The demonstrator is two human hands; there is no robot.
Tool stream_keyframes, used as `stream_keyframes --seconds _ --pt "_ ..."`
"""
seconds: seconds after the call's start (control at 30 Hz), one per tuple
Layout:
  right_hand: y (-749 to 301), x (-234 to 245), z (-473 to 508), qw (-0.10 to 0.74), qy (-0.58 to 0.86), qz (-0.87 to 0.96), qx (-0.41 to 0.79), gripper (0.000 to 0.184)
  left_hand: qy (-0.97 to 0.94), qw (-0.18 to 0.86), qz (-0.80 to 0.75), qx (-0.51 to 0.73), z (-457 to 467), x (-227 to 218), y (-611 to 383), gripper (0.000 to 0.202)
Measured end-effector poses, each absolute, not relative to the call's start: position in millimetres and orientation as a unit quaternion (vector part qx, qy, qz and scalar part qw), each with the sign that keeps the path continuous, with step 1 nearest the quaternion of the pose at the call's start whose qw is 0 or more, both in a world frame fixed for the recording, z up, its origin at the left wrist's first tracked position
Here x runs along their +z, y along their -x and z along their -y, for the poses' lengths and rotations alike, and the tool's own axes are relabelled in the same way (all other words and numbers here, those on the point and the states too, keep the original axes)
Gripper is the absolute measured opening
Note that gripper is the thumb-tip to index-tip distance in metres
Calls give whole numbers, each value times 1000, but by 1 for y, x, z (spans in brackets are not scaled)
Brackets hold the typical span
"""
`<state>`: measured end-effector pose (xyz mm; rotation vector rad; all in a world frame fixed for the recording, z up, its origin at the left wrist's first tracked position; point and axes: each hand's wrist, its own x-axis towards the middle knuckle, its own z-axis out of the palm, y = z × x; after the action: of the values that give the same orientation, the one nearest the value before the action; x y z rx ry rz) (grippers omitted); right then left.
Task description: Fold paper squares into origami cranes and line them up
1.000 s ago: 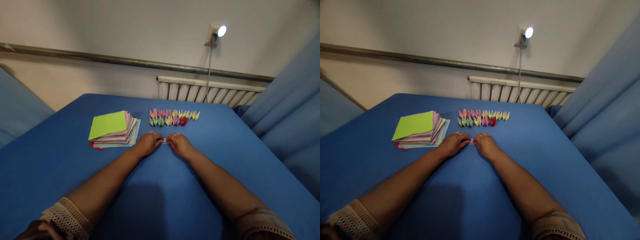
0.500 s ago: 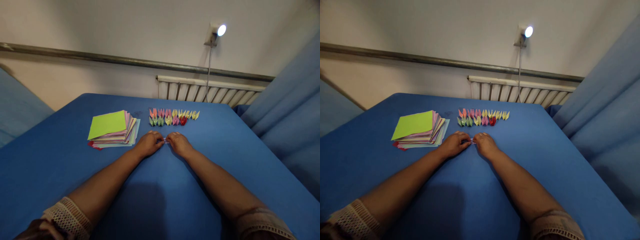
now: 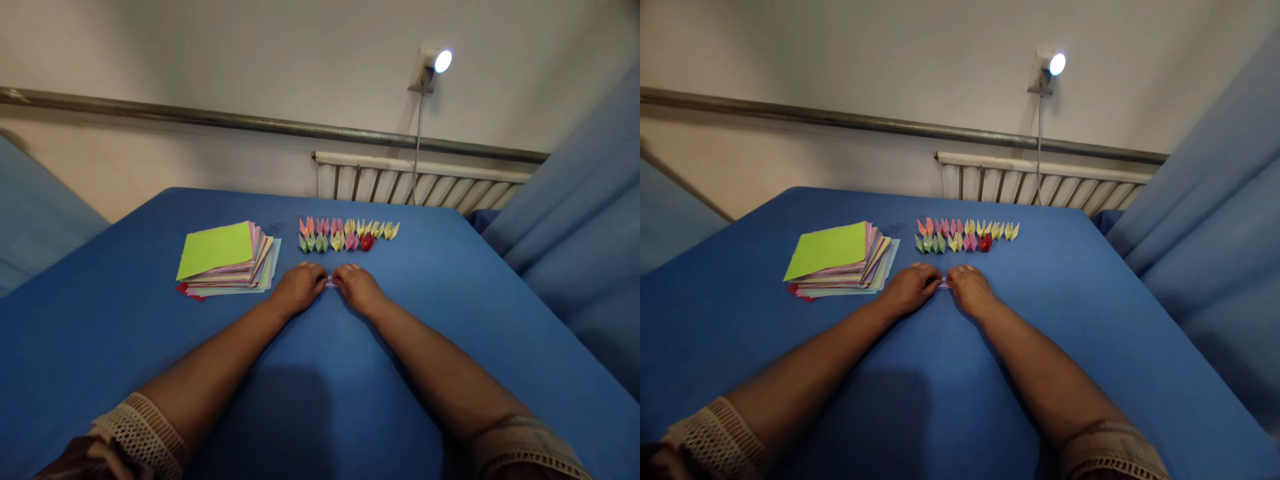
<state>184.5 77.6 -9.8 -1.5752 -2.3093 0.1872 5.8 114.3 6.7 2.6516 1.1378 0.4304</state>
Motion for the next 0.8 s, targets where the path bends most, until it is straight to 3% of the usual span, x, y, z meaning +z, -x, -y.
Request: stream_keyframes --seconds 0.6,0.8 --pt "-185 -9 -75 220 549 804 60 21 -879 137 -427 165 -123 -3 -11 20" --pt "-183 -4 -73 171 544 821 9 20 -865 129 -447 189 -123 -6 -11 14"
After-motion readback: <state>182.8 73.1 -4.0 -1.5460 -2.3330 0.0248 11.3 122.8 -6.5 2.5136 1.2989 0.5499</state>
